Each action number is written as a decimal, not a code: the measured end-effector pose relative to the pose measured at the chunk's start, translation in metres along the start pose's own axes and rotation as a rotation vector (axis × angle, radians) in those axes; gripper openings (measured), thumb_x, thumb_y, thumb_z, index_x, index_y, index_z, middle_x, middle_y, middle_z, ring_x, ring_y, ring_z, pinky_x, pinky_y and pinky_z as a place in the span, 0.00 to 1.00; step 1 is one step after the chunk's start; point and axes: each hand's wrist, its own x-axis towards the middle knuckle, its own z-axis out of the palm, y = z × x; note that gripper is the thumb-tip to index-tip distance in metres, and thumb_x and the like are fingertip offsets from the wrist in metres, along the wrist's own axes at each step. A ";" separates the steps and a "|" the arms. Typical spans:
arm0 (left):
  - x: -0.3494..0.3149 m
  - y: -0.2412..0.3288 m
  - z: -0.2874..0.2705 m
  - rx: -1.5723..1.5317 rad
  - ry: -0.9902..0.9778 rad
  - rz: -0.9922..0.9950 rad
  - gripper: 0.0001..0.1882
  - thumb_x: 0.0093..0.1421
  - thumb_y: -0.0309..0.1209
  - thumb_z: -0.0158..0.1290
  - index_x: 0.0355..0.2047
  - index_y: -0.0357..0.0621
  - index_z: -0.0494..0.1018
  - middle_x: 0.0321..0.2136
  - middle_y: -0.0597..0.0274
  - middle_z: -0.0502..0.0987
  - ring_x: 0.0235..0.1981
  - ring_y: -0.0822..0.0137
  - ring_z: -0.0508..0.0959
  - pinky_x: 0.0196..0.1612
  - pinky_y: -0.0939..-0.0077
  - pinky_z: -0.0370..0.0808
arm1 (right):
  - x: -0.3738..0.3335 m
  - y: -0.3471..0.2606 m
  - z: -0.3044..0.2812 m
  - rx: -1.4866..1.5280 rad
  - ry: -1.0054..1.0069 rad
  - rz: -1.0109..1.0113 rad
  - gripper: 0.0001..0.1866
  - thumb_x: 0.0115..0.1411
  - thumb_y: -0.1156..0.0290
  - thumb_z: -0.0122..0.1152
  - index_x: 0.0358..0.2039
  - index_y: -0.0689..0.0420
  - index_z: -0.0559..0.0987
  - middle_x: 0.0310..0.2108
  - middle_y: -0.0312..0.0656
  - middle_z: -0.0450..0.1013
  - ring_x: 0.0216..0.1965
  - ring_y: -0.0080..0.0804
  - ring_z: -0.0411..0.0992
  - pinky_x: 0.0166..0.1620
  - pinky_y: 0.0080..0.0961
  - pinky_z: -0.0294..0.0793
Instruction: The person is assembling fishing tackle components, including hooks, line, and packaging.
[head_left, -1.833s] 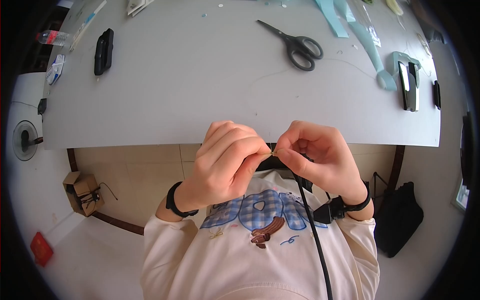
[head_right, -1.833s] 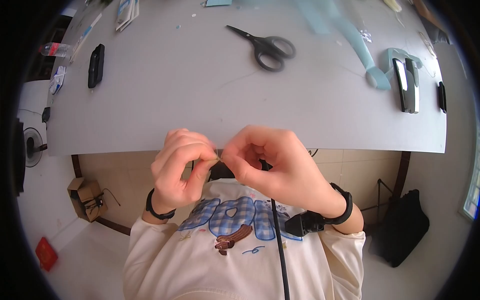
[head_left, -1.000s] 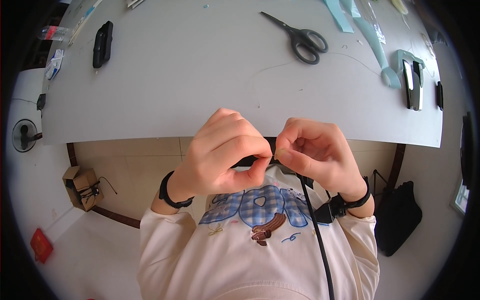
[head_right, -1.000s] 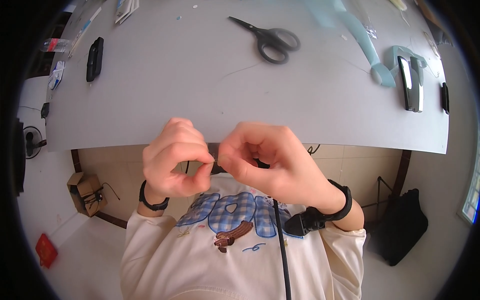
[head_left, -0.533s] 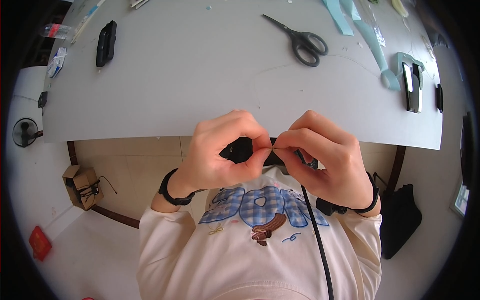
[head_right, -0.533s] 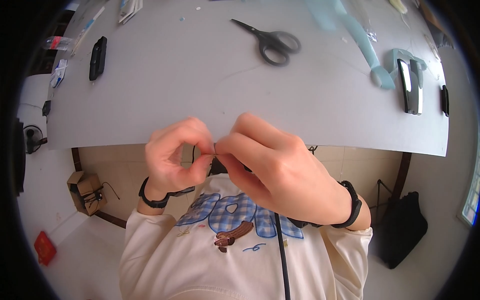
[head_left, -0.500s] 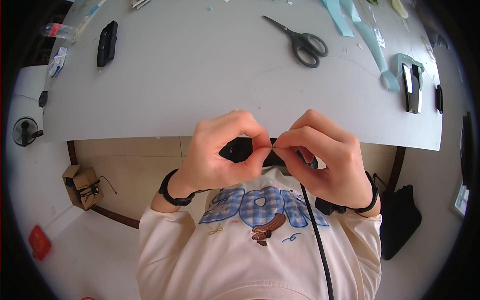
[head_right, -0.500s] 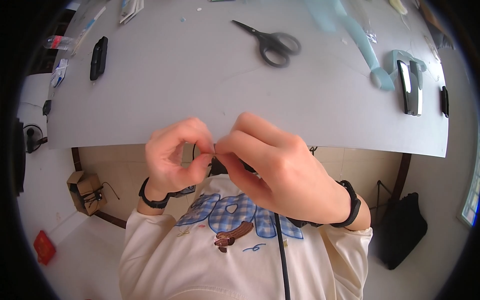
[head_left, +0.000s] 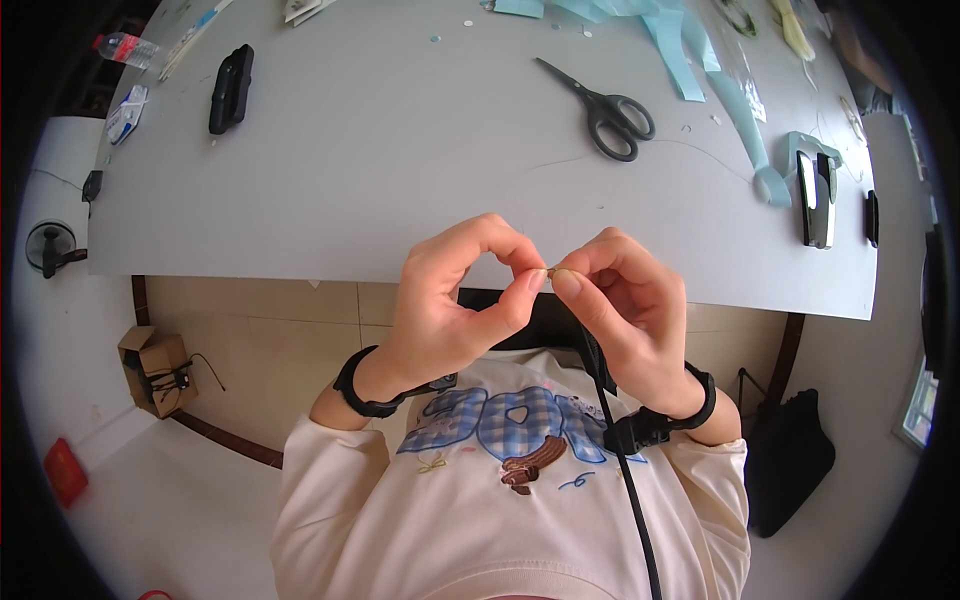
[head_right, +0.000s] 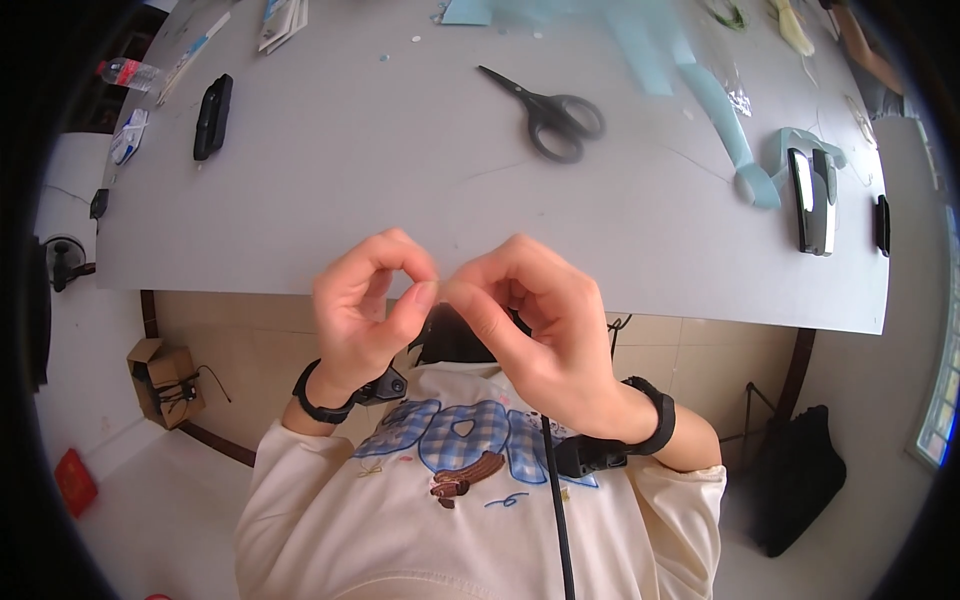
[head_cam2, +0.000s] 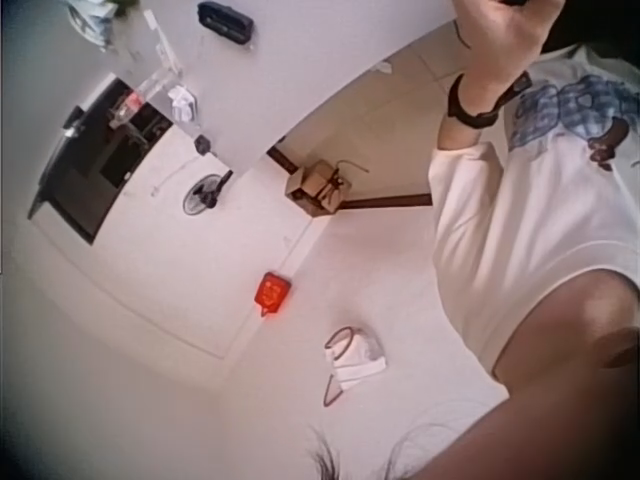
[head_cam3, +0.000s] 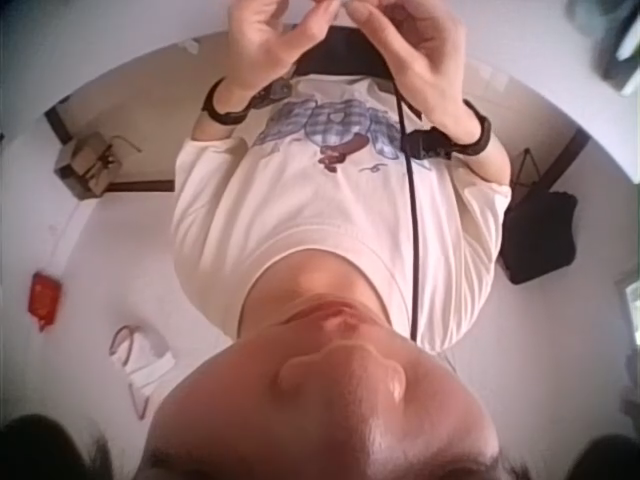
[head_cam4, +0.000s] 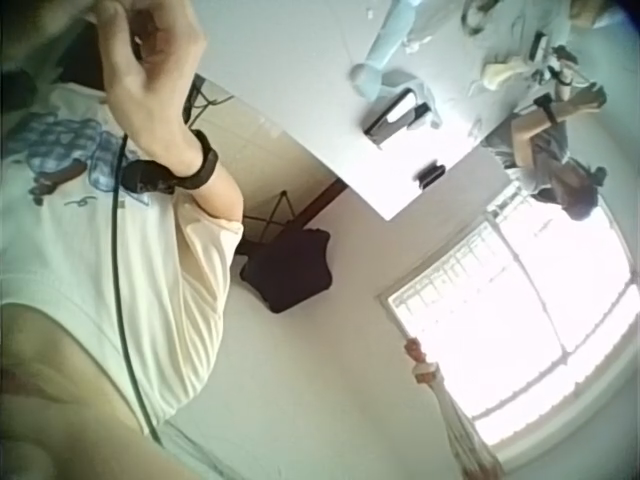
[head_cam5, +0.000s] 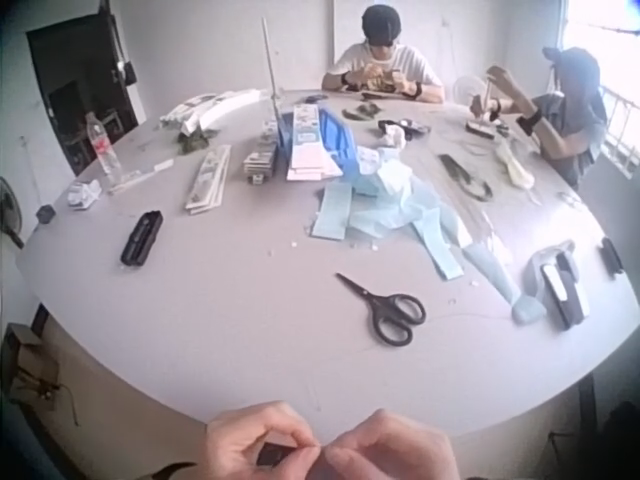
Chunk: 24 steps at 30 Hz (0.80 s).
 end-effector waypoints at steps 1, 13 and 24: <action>0.000 0.000 0.000 0.001 0.002 0.000 0.03 0.48 0.21 0.53 0.24 0.38 0.70 0.21 0.64 0.73 0.23 0.74 0.71 0.28 0.82 0.67 | 0.000 0.001 0.000 0.024 0.011 0.014 0.01 0.57 0.80 0.54 0.30 0.64 0.72 0.27 0.34 0.69 0.27 0.13 0.65 0.29 0.12 0.64; 0.000 0.002 0.005 0.015 0.086 0.013 0.02 0.50 0.19 0.53 0.26 0.37 0.71 0.23 0.64 0.74 0.25 0.75 0.71 0.31 0.82 0.67 | 0.003 0.005 0.004 0.092 0.082 0.029 0.01 0.56 0.81 0.54 0.30 0.64 0.72 0.26 0.32 0.69 0.27 0.13 0.64 0.31 0.11 0.65; 0.001 0.000 0.011 0.024 0.136 0.015 0.03 0.50 0.19 0.53 0.25 0.38 0.70 0.21 0.66 0.72 0.24 0.75 0.68 0.30 0.81 0.66 | 0.002 0.012 0.012 0.071 0.175 -0.030 0.01 0.56 0.82 0.54 0.29 0.65 0.72 0.26 0.33 0.69 0.27 0.14 0.65 0.31 0.12 0.65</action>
